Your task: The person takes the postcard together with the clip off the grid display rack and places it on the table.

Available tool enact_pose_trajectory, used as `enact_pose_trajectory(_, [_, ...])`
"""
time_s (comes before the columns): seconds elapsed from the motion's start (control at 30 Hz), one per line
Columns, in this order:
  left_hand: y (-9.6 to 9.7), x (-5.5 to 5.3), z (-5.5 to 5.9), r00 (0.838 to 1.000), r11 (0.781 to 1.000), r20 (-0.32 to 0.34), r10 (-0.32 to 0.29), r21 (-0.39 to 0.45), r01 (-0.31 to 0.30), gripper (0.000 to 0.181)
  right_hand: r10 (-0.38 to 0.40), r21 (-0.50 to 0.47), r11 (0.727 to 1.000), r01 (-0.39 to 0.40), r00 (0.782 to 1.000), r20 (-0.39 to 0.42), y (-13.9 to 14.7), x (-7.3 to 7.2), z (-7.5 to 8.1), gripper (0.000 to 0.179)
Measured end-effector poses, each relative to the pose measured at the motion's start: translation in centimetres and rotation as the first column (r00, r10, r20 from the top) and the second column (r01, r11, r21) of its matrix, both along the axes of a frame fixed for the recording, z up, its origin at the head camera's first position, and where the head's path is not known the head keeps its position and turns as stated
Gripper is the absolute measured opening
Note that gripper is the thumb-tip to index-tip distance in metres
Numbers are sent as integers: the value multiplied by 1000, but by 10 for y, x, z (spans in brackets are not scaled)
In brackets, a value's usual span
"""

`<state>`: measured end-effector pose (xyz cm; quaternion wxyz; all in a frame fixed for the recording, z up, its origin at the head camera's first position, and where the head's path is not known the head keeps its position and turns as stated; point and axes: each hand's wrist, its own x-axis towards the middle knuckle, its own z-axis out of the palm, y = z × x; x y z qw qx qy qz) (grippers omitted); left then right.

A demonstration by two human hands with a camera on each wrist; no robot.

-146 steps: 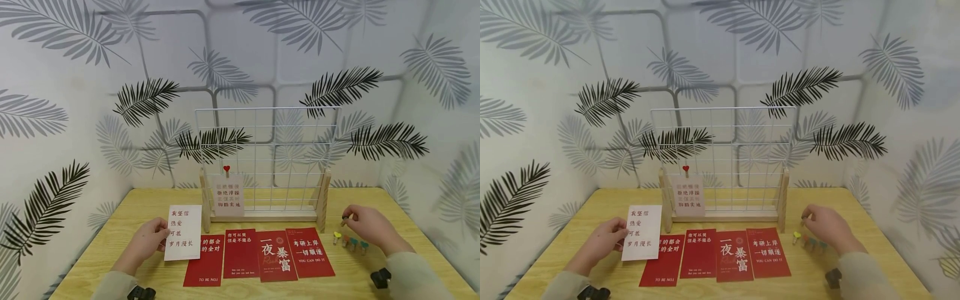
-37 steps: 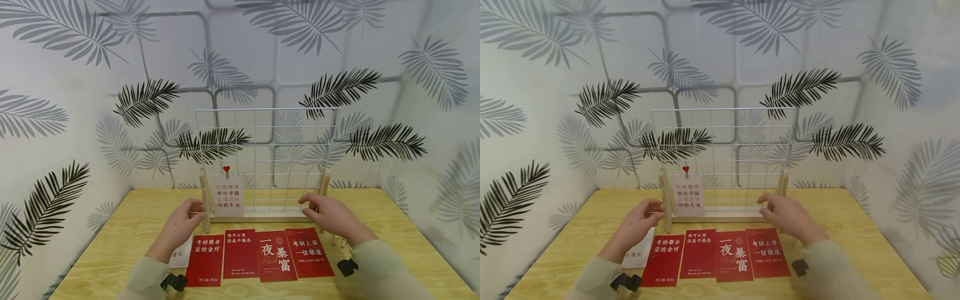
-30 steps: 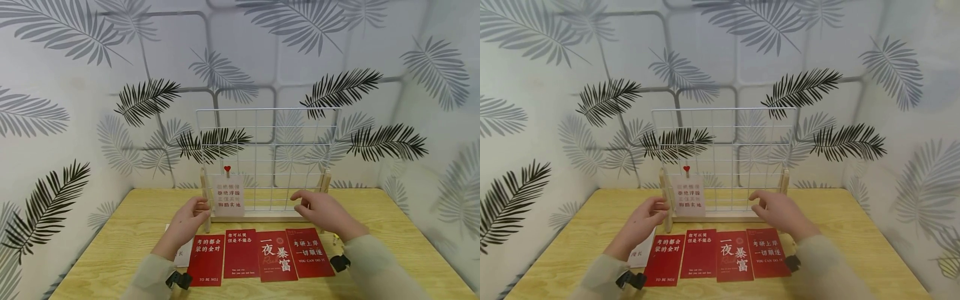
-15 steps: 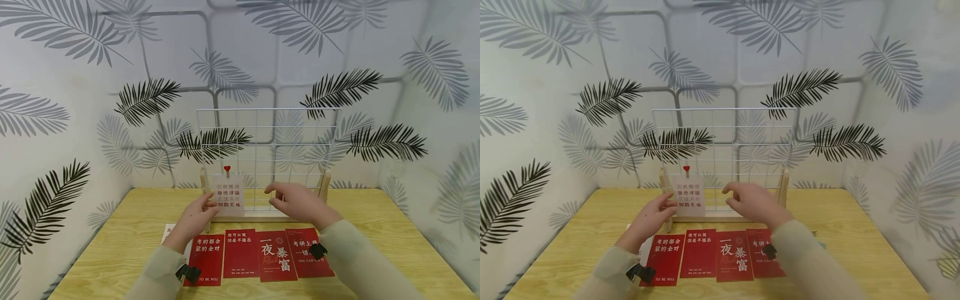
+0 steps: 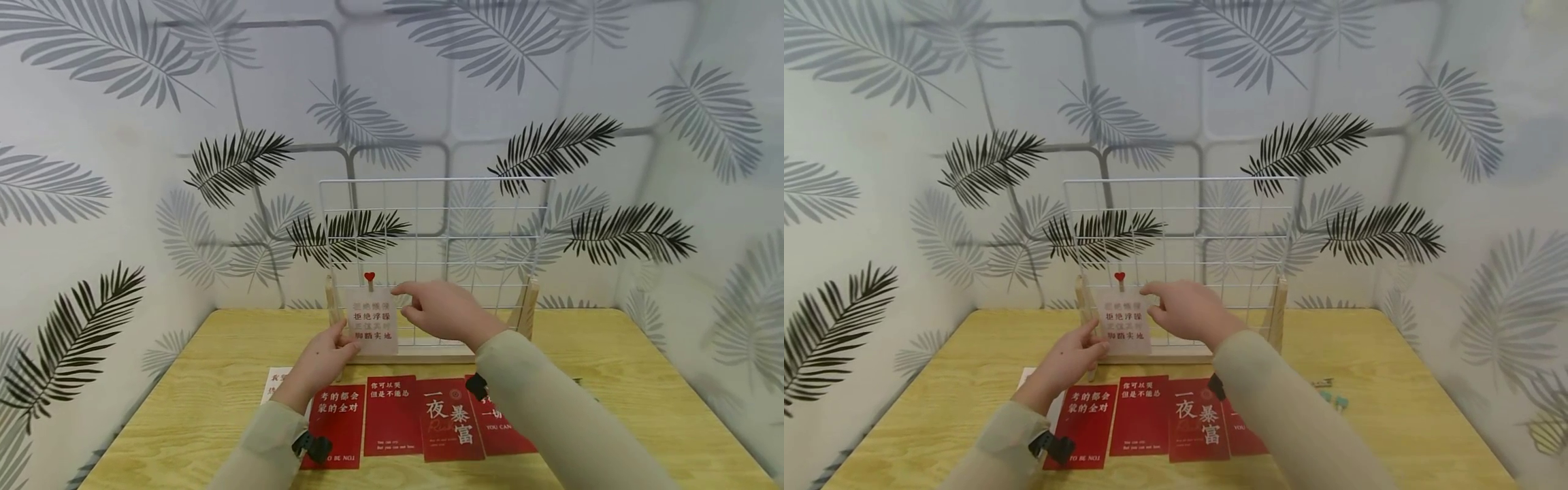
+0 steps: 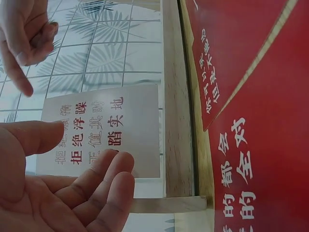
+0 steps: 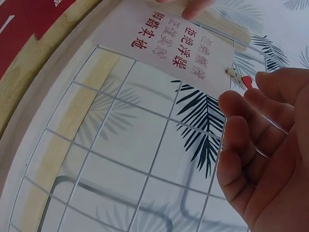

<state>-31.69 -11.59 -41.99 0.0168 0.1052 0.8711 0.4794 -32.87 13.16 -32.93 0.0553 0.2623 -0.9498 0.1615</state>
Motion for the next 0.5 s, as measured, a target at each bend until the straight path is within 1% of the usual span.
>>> enact_pose_trajectory(0.1, [0,-1,1,1000,1000,9,-5,-23,5,70,-21,-2,1000,21,1000,-6,-8,-2,4,40])
enact_pose_trajectory(0.23, [-1,-3,3,1000,998,11,-5,-60,6,73,-29,-6,1000,29,999,-32,-17,-6,7,41])
enact_pose_trajectory(0.37, [0,-6,5,1000,995,5,11,-98,-10,74,-25,-16,1000,24,998,-64,-25,-11,8,41])
enact_pose_trajectory(0.5, [3,-8,5,1000,992,0,31,-126,-31,75,-34,-18,999,32,996,-78,-31,-16,11,40])
